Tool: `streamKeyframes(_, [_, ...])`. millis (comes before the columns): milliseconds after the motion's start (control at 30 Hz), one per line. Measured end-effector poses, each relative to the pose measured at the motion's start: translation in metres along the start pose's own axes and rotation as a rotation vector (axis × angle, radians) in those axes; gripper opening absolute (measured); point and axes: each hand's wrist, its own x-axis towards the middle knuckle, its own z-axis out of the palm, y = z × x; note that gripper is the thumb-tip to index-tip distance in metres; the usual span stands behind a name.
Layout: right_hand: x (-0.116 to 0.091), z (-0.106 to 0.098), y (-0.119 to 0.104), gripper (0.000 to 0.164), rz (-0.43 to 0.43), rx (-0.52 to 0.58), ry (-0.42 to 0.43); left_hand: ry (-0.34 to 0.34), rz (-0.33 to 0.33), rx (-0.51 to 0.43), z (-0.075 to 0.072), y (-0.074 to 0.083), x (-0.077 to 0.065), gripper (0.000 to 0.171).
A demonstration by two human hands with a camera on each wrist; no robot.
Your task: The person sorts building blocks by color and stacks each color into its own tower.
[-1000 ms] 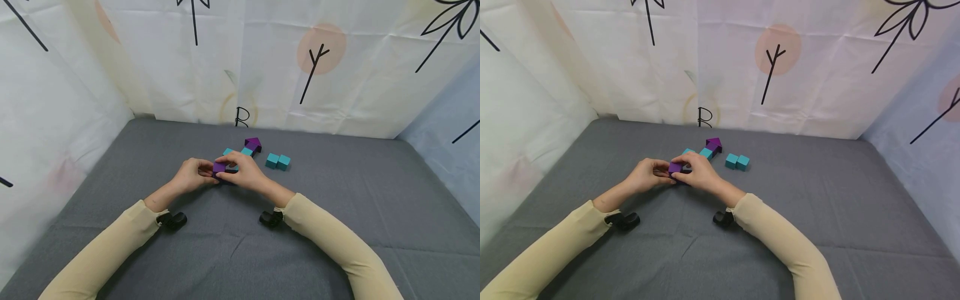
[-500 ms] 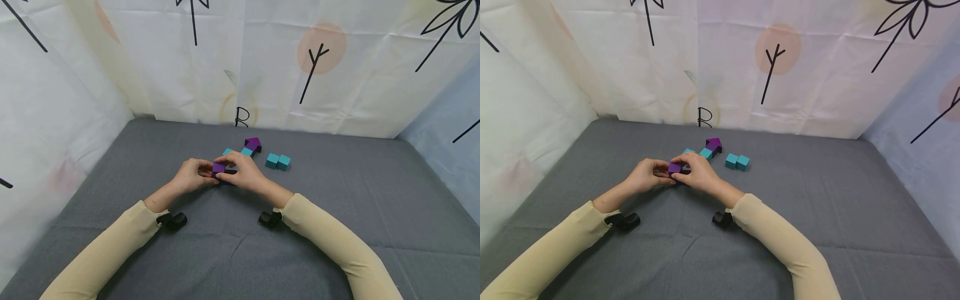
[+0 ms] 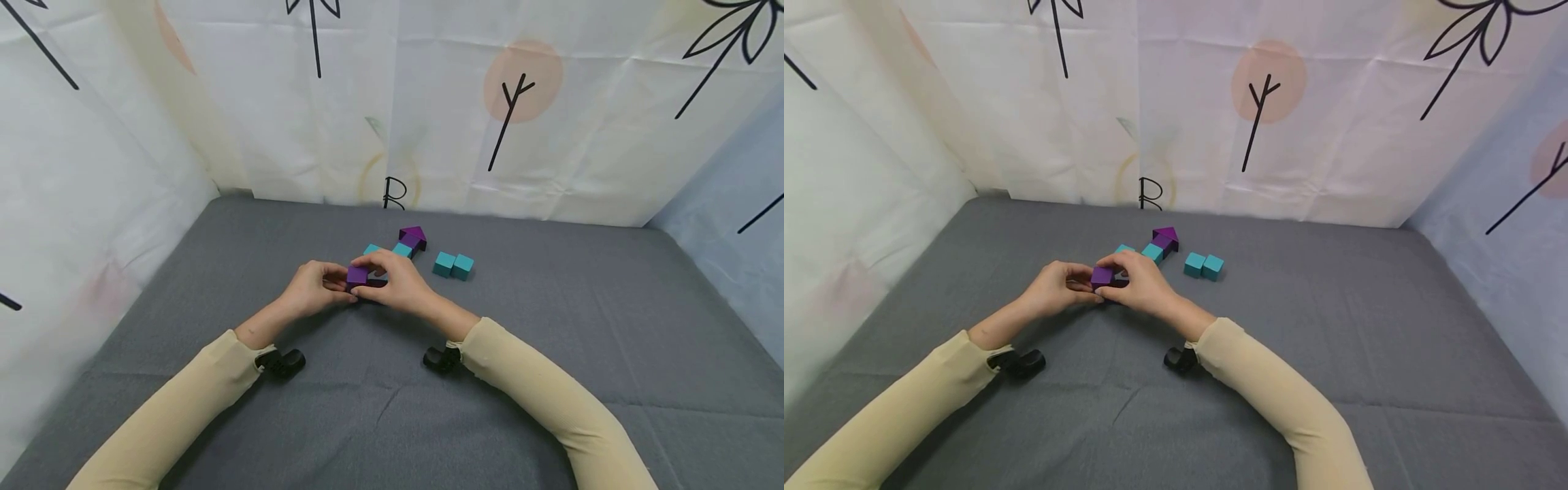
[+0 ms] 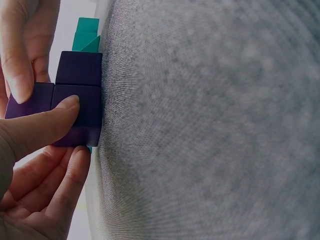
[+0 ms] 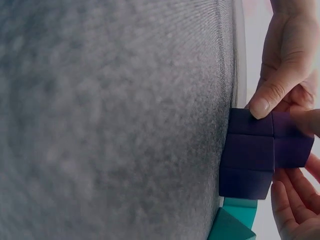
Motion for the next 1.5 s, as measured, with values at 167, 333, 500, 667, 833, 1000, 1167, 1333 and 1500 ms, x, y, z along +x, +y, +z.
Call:
streamKeyframes(167, [-0.002,-0.003,0.004,0.046,0.025,0.027,0.002,-0.002,-0.010,-0.005,0.000,0.000,0.000,0.038])
streamKeyframes(333, [-0.005,-0.011,0.009,0.050,0.063,0.077,0.019,0.003,-0.027,-0.006,0.001,0.001,0.000,0.039])
streamKeyframes(500, [-0.008,-0.020,0.017,0.051,0.082,0.128,0.021,0.009,-0.044,0.001,0.001,0.001,0.001,0.039])
streamKeyframes(667, [-0.011,-0.029,0.026,0.047,0.047,0.144,0.014,0.014,-0.060,0.015,0.002,0.001,0.000,0.040])
streamKeyframes(833, [-0.012,-0.038,0.031,0.043,0.027,0.120,0.031,0.015,-0.056,0.017,0.002,0.001,0.001,0.040])
streamKeyframes(1000, [-0.012,-0.044,0.035,0.038,0.055,0.081,0.062,0.016,-0.061,0.013,0.001,0.000,0.001,0.041])
streamKeyframes(1167, [-0.010,-0.048,0.039,0.038,0.093,0.021,0.076,0.016,-0.062,0.018,0.002,0.000,0.002,0.042])
streamKeyframes(1333, [-0.007,-0.051,0.045,0.036,0.137,-0.013,0.092,0.012,-0.054,0.011,0.001,0.000,0.002,0.043])
streamKeyframes(1500, [-0.004,-0.054,0.051,0.035,0.192,-0.051,0.104,0.009,-0.052,0.020,0.001,0.000,0.002,0.043])
